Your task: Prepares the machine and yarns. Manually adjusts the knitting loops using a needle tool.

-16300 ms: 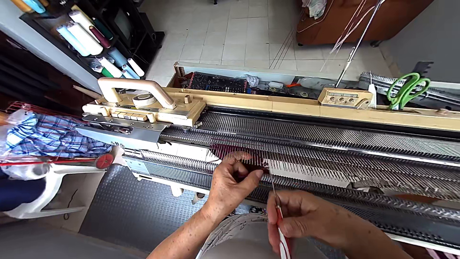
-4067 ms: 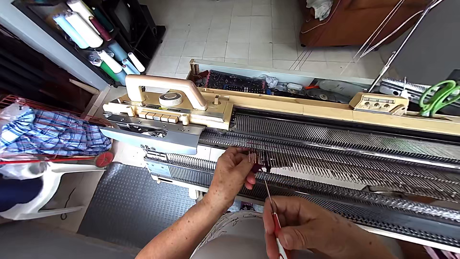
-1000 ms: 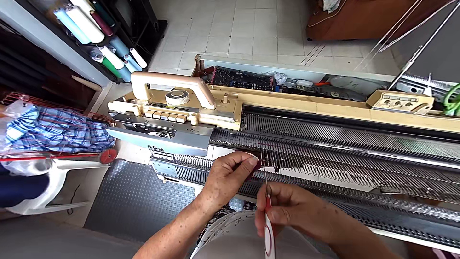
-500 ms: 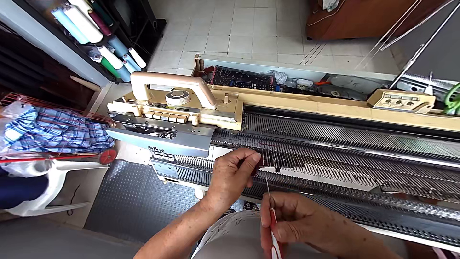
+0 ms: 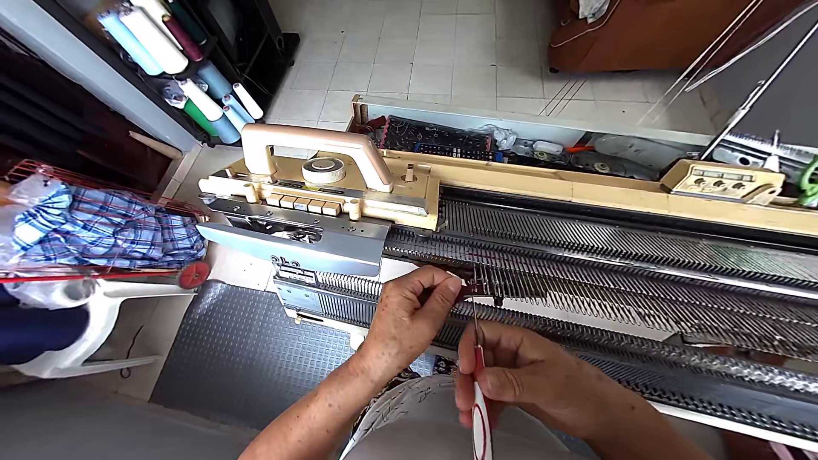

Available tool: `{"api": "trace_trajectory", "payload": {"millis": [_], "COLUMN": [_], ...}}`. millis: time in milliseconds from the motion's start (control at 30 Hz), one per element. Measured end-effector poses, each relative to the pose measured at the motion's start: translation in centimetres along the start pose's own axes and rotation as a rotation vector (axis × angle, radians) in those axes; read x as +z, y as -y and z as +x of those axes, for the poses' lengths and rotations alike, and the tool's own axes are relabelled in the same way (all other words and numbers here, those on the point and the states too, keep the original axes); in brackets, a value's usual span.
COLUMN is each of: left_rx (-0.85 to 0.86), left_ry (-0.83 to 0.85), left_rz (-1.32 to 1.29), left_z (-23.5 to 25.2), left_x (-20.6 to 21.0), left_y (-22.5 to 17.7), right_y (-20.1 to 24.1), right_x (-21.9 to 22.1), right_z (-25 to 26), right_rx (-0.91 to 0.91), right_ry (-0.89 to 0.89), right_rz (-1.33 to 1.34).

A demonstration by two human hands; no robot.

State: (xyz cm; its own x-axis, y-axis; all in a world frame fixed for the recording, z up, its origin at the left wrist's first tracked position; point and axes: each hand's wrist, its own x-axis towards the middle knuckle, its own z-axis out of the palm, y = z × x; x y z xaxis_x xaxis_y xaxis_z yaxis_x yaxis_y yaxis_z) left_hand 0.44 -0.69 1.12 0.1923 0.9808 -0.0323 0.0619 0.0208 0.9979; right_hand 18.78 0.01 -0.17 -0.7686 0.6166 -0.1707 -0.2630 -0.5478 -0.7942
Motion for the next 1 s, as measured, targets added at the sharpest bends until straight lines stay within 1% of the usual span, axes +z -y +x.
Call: {"api": "trace_trajectory", "payload": {"millis": [300,367,433,533,600,667,867,933,1000], "left_rx": [0.049,0.076,0.126,0.189,0.246,0.298,0.373,0.457,0.535], "left_ry": [-0.008,-0.009,0.010,0.070,0.101,0.130,0.201,0.236,0.318], "left_rz": [0.023,0.000,-0.022,-0.011,0.026,0.060,0.126,0.204,0.311], "left_z": [0.0,-0.2,-0.5,-0.6,-0.6,-0.6,0.3,0.7,1.7], "left_x": [0.1,0.0,-0.3,-1.2,-1.8,-2.0,-2.3,-2.8,-4.1], "left_y": [0.2,0.3,0.4,0.3,-0.2,-1.0,-1.6,-1.3,-0.4], "right_y": [1.2,1.4,1.2,1.4,1.9,2.6,4.9,5.6,5.7], "right_x": [2.6,2.5,1.4,0.5,0.8,1.1,2.3,2.1,1.0], "right_z": [-2.9,-3.0,-1.9,0.2,0.3,-0.2,-3.0,-4.3,-5.9], "right_rx": [-0.034,-0.038,-0.036,0.020,0.025,0.021,0.056,0.058,0.028], "right_ry": [0.080,0.087,0.039,-0.057,-0.057,-0.020,0.109,0.181,0.256], "right_rz": [-0.053,-0.066,-0.110,-0.197,-0.254,-0.308,-0.405,-0.401,-0.372]}}
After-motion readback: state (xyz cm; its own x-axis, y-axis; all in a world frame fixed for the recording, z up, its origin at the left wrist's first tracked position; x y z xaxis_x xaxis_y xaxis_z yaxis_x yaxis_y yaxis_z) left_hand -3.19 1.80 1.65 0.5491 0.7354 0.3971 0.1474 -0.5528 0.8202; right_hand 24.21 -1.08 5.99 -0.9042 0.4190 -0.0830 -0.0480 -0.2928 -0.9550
